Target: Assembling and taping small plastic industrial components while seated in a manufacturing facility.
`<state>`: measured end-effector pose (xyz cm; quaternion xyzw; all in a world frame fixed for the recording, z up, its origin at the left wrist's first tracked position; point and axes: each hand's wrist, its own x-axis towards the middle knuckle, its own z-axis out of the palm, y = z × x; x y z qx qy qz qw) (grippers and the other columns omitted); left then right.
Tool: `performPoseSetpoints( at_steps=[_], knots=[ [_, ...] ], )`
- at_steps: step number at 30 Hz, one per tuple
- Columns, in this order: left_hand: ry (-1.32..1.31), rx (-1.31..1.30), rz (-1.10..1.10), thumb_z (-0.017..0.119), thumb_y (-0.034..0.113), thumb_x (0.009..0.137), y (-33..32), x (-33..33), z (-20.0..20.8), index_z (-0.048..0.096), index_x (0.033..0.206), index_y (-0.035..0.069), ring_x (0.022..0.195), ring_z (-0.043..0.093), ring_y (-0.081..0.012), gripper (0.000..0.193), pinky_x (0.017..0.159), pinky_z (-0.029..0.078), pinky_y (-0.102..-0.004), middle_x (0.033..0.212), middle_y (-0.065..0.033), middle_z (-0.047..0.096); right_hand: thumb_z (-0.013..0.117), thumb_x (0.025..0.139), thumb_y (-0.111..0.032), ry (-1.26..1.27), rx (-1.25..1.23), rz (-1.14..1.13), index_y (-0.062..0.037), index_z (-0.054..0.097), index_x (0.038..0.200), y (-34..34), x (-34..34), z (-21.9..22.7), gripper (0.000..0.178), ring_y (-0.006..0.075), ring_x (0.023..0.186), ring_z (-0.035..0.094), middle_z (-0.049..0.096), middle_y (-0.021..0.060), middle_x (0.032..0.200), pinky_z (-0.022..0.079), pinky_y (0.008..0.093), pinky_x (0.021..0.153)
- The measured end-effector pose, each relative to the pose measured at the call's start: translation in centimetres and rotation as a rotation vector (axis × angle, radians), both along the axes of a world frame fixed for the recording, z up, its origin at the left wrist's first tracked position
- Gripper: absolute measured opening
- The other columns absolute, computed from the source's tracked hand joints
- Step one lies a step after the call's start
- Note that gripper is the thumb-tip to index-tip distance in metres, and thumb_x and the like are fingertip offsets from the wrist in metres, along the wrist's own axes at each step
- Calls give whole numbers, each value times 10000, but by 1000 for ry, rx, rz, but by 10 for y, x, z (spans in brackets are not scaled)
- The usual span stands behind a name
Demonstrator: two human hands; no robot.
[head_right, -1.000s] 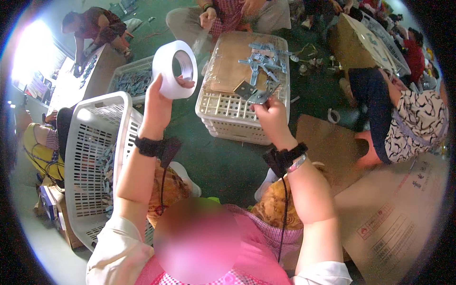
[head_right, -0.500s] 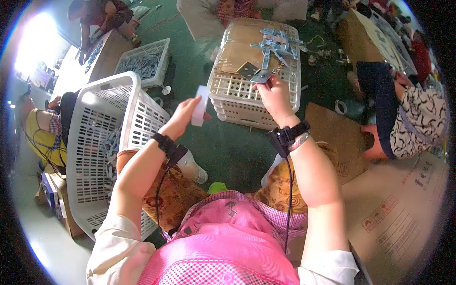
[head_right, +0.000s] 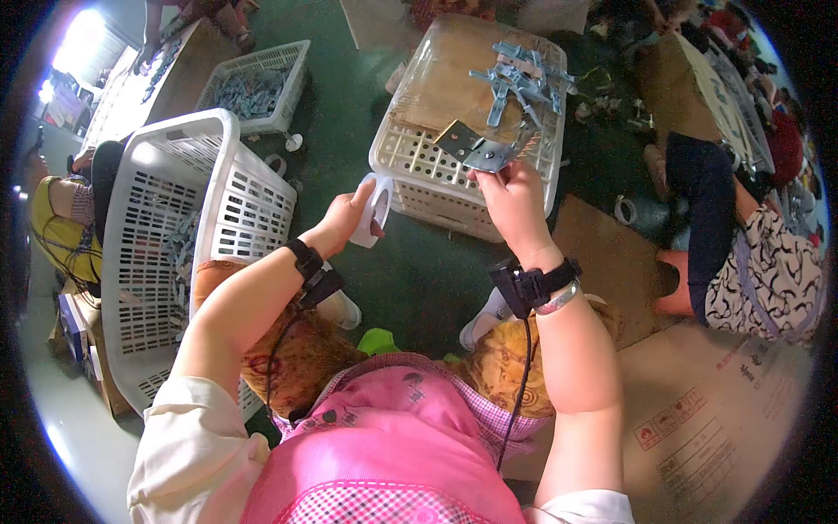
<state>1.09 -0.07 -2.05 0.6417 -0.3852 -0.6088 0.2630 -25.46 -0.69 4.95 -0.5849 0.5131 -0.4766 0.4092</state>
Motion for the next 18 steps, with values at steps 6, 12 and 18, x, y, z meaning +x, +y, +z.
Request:
performPoseSetpoints(
  at_steps=[6,12,18],
  knots=[
    [-36,24,-27,417,519,954,-5,4,5,643,942,-32,579,640,-200,596,572,501,-334,674,-129,649,585,854,-64,100,15,60,18,663,856,-2,0,-9,113,120,708,629,682,57,756,482,265,658],
    [-6,60,-37,423,522,950,-3,8,7,633,939,-34,604,648,-188,595,551,505,-317,710,-130,654,598,821,-37,118,29,101,16,670,887,2,14,-8,111,167,727,659,692,103,787,500,292,680],
    [-6,30,-40,427,511,948,-6,4,-12,605,1003,-40,624,652,-197,582,589,511,-329,728,-121,660,651,785,-86,233,-70,143,-12,669,896,1,20,-24,134,282,701,653,667,162,797,501,337,670]
  ],
)
